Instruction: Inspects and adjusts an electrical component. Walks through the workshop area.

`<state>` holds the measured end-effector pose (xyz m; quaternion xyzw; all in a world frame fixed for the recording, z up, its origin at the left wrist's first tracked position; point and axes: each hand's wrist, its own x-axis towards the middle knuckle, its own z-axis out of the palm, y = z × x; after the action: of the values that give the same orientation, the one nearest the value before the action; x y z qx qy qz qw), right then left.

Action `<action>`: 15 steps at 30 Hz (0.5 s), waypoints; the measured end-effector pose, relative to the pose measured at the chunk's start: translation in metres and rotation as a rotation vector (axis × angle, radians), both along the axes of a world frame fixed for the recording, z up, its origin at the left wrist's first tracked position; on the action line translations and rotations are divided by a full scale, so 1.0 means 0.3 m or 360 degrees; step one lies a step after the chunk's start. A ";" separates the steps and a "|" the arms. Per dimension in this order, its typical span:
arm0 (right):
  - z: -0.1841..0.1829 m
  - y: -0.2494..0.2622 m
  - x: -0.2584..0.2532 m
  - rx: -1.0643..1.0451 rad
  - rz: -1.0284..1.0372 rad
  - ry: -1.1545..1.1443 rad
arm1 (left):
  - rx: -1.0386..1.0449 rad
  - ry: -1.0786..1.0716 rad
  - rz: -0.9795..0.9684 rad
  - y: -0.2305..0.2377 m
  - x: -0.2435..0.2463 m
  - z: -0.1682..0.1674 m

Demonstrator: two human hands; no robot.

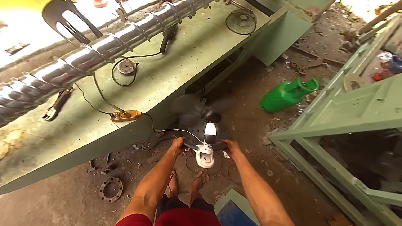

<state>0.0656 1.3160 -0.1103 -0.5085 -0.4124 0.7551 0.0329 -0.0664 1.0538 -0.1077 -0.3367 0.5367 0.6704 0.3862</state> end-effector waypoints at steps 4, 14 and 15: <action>0.015 0.032 -0.026 0.0003 0.0008 -0.0037 | -0.0010 0.0015 -0.0009 0.029 -0.013 0.026; 0.000 0.036 0.005 -0.0024 -0.0075 -0.0097 | 0.0026 -0.0061 -0.0072 0.045 -0.013 0.056; 0.004 0.029 0.010 -0.0021 -0.0096 -0.0108 | 0.0035 -0.0071 -0.0067 0.042 -0.010 0.059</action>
<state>0.0685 1.3247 -0.1091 -0.5462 -0.3927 0.7389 0.0385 -0.0694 1.0663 -0.0901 -0.3359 0.5275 0.6604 0.4157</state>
